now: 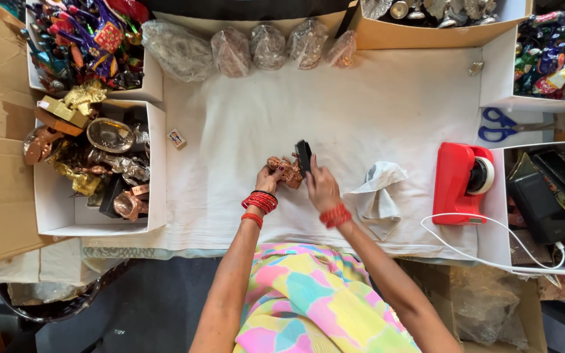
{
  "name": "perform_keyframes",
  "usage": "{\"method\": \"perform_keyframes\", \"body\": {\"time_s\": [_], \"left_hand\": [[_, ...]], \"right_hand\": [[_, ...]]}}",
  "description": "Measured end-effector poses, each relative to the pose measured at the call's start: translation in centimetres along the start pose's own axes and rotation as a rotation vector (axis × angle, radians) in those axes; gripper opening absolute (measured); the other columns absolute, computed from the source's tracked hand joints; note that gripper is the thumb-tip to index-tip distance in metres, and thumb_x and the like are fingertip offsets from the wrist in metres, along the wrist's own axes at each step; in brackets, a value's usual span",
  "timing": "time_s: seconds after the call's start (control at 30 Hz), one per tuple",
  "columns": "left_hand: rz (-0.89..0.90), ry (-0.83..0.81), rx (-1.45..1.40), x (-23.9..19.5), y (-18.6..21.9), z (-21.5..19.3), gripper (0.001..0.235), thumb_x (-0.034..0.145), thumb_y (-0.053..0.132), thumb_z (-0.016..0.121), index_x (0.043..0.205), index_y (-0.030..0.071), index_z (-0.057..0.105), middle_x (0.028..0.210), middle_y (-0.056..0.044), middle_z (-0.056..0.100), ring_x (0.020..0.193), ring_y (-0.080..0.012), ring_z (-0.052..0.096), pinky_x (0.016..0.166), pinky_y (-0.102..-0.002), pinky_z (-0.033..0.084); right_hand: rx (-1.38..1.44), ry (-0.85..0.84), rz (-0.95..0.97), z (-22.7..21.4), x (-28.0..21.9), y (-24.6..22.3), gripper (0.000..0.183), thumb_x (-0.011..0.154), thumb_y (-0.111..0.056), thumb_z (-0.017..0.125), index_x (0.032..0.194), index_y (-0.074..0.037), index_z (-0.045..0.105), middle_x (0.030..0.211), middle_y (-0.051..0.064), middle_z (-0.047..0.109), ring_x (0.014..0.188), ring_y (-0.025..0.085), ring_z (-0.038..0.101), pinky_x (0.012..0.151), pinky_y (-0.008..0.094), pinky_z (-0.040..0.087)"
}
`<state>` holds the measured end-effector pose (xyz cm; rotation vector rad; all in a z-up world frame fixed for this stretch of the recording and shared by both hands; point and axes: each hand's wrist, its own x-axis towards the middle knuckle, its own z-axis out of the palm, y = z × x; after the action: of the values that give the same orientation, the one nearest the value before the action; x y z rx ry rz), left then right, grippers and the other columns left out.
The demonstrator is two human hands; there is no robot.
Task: The person holds a small copper-colored figurine and uses a black brush to clean its surface. They rotate the figurine to access different sides while brushing away dust or residue.
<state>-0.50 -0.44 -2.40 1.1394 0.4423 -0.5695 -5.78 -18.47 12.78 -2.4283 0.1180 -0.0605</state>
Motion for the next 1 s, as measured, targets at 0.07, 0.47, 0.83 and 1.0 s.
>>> {"method": "perform_keyframes", "body": {"time_s": [0.07, 0.47, 0.83, 1.0], "left_hand": [[-0.016, 0.019, 0.020, -0.8, 1.1, 0.6, 0.032, 0.097, 0.019, 0.070, 0.121, -0.001, 0.064, 0.108, -0.009, 0.071, 0.086, -0.0155, 0.066, 0.075, -0.030, 0.055], [0.001, 0.021, 0.106, 0.7, -0.3, 0.1, 0.035, 0.099, 0.021, 0.067, 0.127, 0.002, 0.060, 0.112, -0.007, 0.070, 0.093, -0.0172, 0.065, 0.080, -0.033, 0.055], [0.010, -0.027, 0.060, 0.7, -0.9, -0.4, 0.036, 0.099, 0.024, 0.069, 0.125, 0.000, 0.061, 0.112, -0.007, 0.069, 0.095, -0.0170, 0.064, 0.085, -0.033, 0.055], [0.098, -0.110, 0.123, 0.9, -1.5, -1.2, 0.034, 0.101, 0.019, 0.068, 0.126, -0.001, 0.061, 0.115, -0.005, 0.070, 0.100, -0.0148, 0.063, 0.090, -0.031, 0.053]], "right_hand": [[-0.059, 0.004, -0.043, -0.3, -2.7, -1.3, 0.056, 0.099, -0.014, 0.063, 0.150, 0.003, 0.048, 0.085, 0.021, 0.060, 0.076, 0.037, 0.061, 0.070, 0.047, 0.051], [-0.099, 0.080, 0.002, 2.4, 2.5, 2.4, 0.051, 0.100, -0.014, 0.063, 0.148, -0.003, 0.051, 0.087, 0.020, 0.062, 0.080, 0.037, 0.063, 0.073, 0.047, 0.052], [-0.065, 0.038, -0.098, 1.0, -3.6, 2.0, 0.064, 0.098, -0.013, 0.060, 0.157, 0.001, 0.039, 0.087, 0.019, 0.060, 0.075, 0.035, 0.061, 0.068, 0.045, 0.051], [-0.043, 0.088, -0.042, 4.7, 2.7, 9.8, 0.053, 0.102, -0.016, 0.069, 0.152, -0.011, 0.052, 0.101, 0.018, 0.072, 0.084, 0.032, 0.070, 0.074, 0.039, 0.058]]}}
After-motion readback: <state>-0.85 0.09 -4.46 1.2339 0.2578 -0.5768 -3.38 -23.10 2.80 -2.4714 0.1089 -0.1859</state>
